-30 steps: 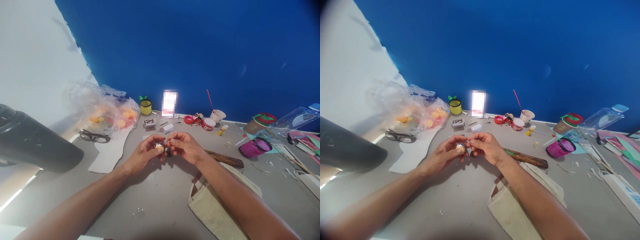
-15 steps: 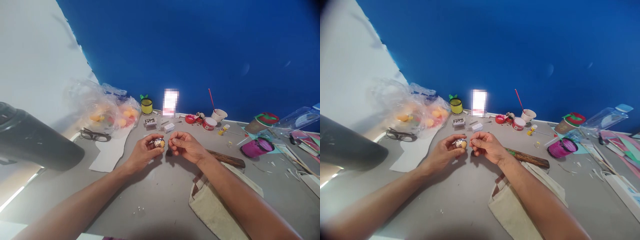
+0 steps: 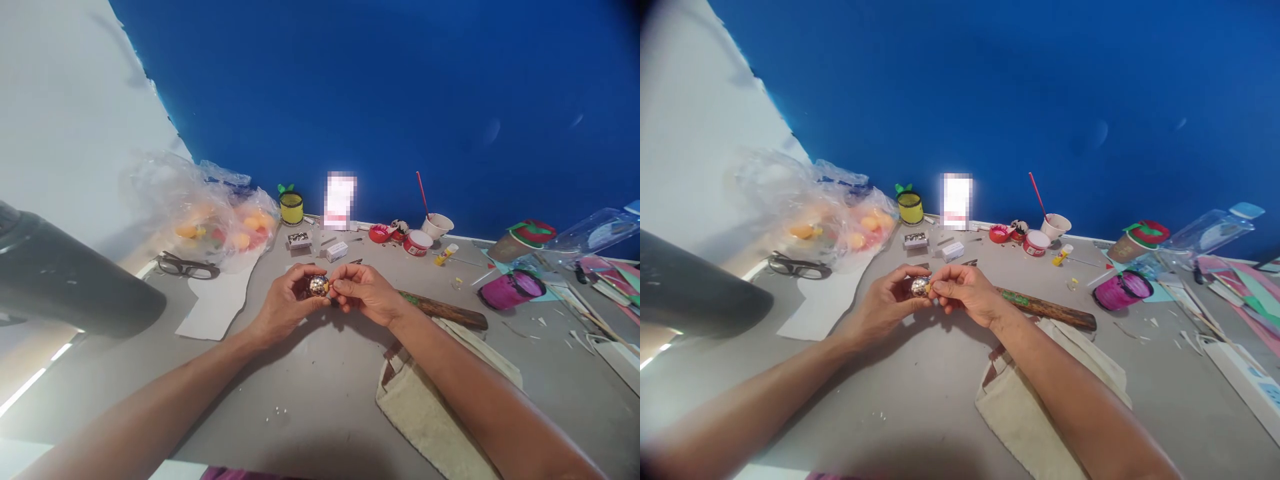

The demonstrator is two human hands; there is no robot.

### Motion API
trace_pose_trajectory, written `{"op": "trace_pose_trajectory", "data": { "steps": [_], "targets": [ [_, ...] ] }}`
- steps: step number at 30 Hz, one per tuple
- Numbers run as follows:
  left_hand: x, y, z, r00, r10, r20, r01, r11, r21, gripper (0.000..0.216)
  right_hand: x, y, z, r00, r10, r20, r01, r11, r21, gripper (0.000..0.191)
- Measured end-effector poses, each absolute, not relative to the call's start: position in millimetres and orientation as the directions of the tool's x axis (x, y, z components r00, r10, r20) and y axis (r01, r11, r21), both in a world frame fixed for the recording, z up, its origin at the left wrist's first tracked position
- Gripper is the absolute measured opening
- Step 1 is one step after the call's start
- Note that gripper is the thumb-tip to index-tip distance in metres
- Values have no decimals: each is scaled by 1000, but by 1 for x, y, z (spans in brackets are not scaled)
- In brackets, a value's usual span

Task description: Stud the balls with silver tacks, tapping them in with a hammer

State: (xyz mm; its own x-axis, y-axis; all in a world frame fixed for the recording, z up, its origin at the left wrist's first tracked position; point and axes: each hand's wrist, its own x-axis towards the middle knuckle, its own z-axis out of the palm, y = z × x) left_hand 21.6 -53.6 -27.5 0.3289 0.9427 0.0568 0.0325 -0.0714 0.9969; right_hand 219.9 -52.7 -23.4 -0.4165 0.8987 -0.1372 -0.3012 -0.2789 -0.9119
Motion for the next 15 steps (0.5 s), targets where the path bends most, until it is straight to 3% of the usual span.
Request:
{"op": "trace_pose_trajectory", "data": {
  "steps": [6, 15],
  "targets": [
    [20, -57, -26, 287, 933, 216, 233, -287, 929, 35, 220, -52, -24, -411, 897, -160, -263, -285, -922, 33],
    [21, -58, -28, 279, 918, 280, 310, -363, 879, 31, 221, -53, -25, -405, 893, -195, -236, -308, -921, 34]
  ]
}}
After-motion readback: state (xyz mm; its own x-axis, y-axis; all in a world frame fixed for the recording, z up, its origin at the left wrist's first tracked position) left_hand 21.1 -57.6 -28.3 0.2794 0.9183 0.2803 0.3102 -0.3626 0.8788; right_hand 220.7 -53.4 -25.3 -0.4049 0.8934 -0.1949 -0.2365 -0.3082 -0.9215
